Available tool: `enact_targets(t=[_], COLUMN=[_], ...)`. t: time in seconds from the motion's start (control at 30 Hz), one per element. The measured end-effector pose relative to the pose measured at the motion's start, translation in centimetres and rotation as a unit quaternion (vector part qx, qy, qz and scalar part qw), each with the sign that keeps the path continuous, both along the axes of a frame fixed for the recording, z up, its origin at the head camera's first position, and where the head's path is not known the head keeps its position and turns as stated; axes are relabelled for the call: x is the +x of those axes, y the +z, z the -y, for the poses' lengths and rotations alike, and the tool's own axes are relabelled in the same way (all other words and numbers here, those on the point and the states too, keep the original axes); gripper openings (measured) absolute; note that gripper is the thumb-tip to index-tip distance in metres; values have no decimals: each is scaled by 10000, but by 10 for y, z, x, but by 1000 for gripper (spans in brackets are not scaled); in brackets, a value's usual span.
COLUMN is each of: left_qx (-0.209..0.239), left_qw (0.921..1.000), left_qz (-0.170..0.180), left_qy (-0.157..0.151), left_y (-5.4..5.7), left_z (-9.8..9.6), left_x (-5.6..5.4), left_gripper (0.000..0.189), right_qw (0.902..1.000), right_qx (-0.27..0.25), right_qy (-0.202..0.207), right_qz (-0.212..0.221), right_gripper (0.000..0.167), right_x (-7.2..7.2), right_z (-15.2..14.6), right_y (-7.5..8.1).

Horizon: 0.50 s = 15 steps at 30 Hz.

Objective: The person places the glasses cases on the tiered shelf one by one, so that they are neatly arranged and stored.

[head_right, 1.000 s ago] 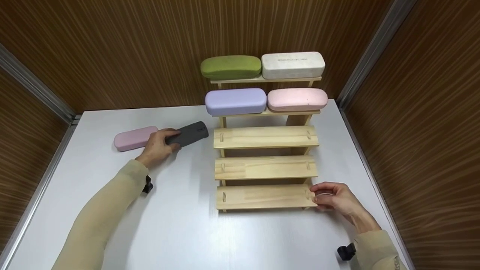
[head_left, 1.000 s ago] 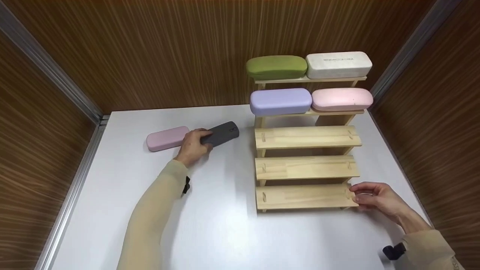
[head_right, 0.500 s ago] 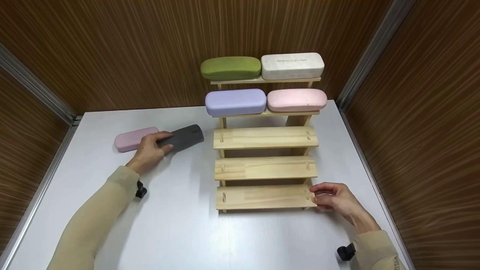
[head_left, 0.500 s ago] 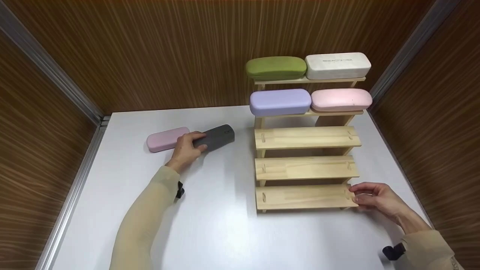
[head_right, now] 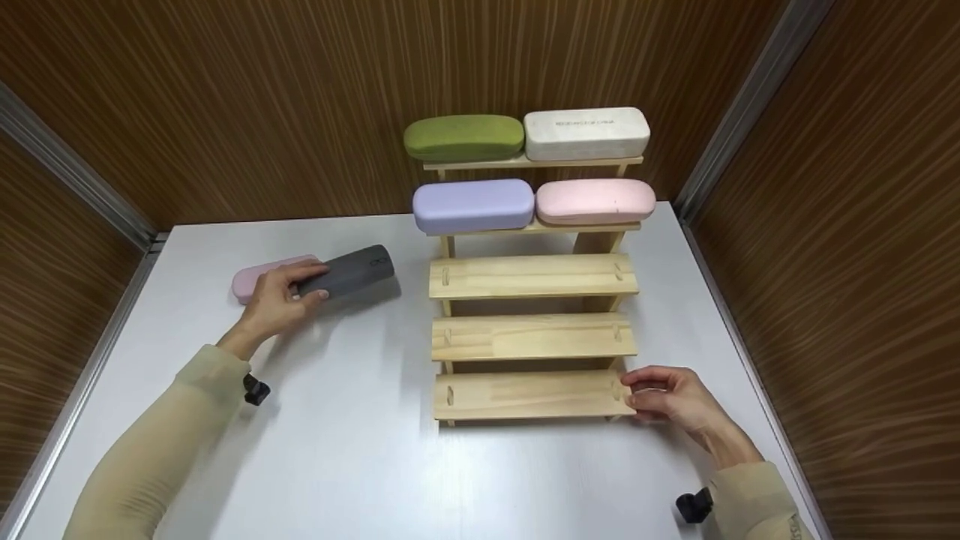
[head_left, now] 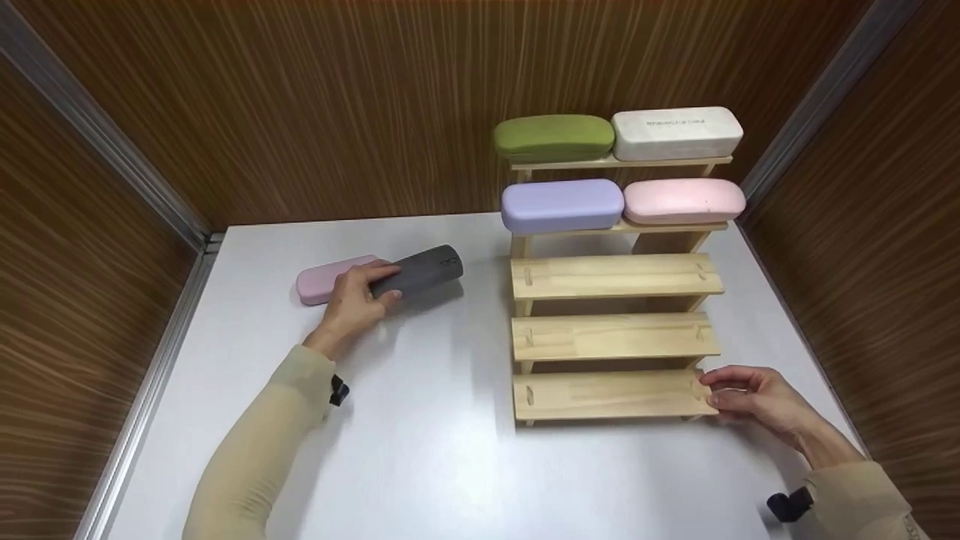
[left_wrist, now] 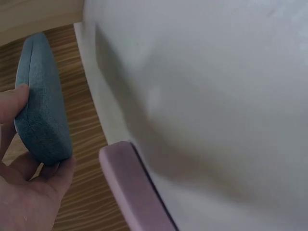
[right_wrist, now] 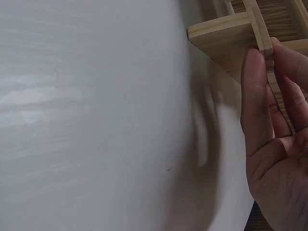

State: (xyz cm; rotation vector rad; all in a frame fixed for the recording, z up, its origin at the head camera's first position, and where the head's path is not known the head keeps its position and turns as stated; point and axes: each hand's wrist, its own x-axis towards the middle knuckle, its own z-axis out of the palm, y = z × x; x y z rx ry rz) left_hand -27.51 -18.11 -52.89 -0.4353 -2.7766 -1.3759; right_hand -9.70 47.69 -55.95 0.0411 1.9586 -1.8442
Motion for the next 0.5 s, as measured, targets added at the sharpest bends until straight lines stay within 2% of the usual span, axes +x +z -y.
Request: enact_targets(t=[0.27, 0.5], left_qx=[-170, -187], left_qw=[9993, 9973], left_qz=[-310, -614], left_qy=[-157, -352], left_y=[38, 71], left_z=[-4, -8], left_x=[12, 28], left_gripper=[44, 41], right_qw=[9999, 9999], right_qx=[154, 78], right_qy=[-25, 39], right_qz=[47, -74], right_gripper=[37, 37], right_x=[-2, 1], right_z=[0, -1], right_y=[1, -1])
